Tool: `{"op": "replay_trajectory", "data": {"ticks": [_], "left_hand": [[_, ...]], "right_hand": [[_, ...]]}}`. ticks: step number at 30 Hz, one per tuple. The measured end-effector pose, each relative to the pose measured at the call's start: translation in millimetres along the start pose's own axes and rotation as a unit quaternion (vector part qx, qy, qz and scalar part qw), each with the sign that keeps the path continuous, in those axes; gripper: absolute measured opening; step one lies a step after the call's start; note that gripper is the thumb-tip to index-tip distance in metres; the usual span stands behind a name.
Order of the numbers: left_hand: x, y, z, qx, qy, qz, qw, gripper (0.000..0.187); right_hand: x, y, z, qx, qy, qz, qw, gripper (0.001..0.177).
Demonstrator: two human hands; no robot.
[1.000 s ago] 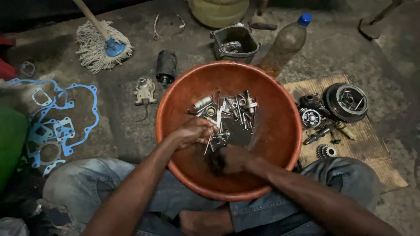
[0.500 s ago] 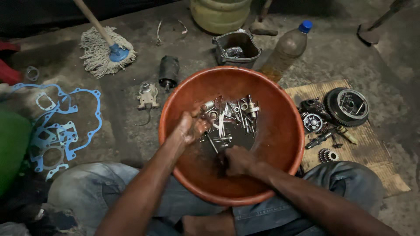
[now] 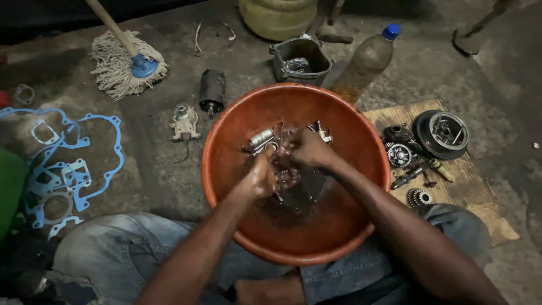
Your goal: The person pours a liquid from a plastic bottle into a basin containing various mechanical parts. They then use their hands to agitate and scrub the parts within the liquid, repeatedly picking up individual components to clean them before placing them back into the basin.
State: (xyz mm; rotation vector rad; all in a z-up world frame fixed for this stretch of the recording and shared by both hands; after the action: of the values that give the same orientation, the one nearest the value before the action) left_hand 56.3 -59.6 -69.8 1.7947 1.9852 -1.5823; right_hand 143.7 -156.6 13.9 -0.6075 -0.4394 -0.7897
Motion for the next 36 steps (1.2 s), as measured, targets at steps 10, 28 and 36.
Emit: {"op": "replay_trajectory", "data": {"ticks": [10,28,36], "left_hand": [[21,37,-21,-0.115,-0.106,0.154,0.976,0.03],[26,9,-36,-0.064,-0.143,0.022,0.987,0.04],[81,70,-24,-0.105,-0.315,0.033,0.943,0.032]], "right_hand": [[45,-27,20,-0.025,-0.122,-0.082,0.989,0.021],[-69,-72,-79,-0.119,-0.25,0.221,0.935,0.042],[-64,-71,-45,-0.023,-0.27,0.107,0.957,0.039]]}}
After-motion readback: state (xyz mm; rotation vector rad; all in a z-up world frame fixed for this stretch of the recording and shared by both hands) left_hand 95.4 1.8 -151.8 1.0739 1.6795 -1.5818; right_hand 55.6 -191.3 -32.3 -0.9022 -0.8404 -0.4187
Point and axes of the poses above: each hand's wrist, its own y-axis towards the middle knuckle, its own x-axis out of the back of the hand, z = x × y, the point moved 7 cm from there along y, towards the middle knuckle, and after that the axes turned 7 degrees about -x, right-handed, at the moved point
